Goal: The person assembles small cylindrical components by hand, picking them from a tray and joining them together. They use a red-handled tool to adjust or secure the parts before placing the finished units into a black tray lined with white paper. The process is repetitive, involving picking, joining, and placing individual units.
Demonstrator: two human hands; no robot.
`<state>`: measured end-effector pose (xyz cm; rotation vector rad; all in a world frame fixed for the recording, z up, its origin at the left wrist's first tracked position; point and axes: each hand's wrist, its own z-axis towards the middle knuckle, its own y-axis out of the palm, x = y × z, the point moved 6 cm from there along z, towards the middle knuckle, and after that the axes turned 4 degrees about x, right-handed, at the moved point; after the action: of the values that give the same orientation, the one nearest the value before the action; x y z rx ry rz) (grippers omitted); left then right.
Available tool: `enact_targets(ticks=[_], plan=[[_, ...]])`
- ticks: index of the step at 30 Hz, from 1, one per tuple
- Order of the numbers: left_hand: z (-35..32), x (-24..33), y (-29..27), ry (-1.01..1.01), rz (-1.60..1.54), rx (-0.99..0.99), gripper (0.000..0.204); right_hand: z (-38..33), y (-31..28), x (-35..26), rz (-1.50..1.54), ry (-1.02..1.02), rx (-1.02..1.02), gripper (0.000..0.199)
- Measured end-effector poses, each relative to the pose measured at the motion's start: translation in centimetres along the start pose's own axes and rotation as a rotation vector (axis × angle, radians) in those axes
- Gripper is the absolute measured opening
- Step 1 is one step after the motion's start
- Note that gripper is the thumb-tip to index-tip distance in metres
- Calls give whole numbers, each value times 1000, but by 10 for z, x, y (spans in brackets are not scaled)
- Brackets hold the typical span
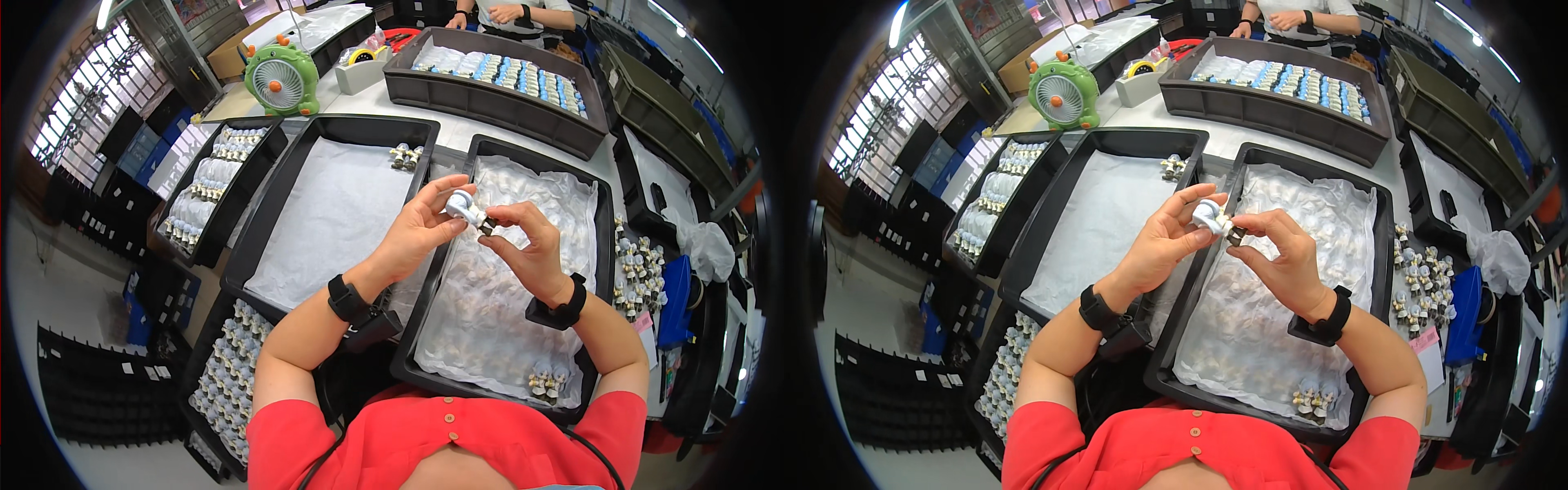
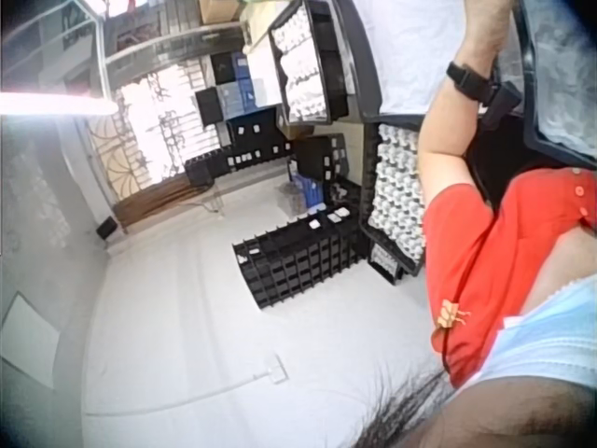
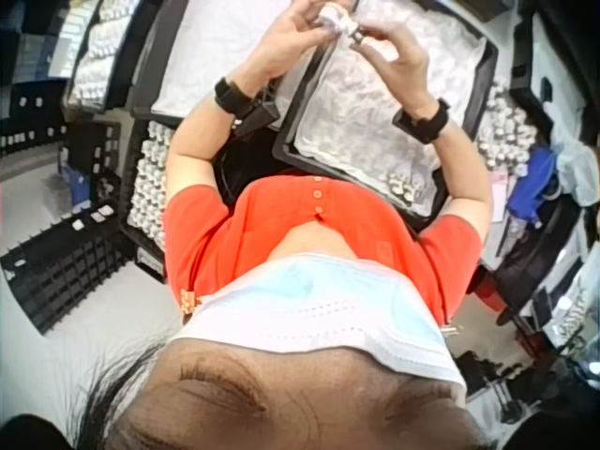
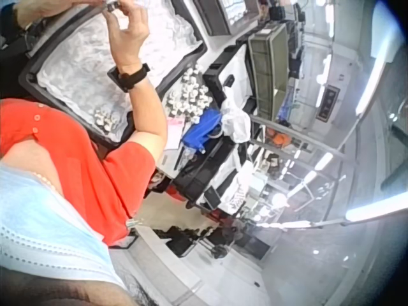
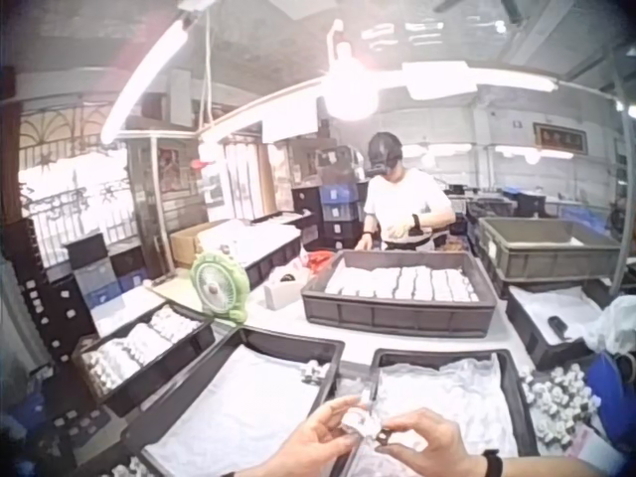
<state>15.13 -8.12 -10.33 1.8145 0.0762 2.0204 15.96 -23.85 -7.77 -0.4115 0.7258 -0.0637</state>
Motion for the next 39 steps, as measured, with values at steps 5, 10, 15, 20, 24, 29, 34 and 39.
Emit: enact_targets(ticks=[5,10,15,20,24,29,34,39], plan=[[0,2,4,49,50,-38,57,-10,11,17,243,253,-24,46],[0,-2,1,25,39,7,56,-17,22,20,455,406,-152,54],[-3,4,4,46,35,4,58,-21,28,26,710,577,-219,53],[-2,2,3,98,63,18,60,-25,34,33,896,695,-229,51],[-1,1,0,112,154,47,60,-29,38,38,1029,755,-260,50],[-1,1,-3,126,265,62,60,-30,41,37,1114,793,-283,49],[1,-2,-5,128,300,58,59,-31,41,37,1174,830,-303,47],[-1,-1,-4,100,252,90,58,-30,42,38,1235,860,-304,43]])
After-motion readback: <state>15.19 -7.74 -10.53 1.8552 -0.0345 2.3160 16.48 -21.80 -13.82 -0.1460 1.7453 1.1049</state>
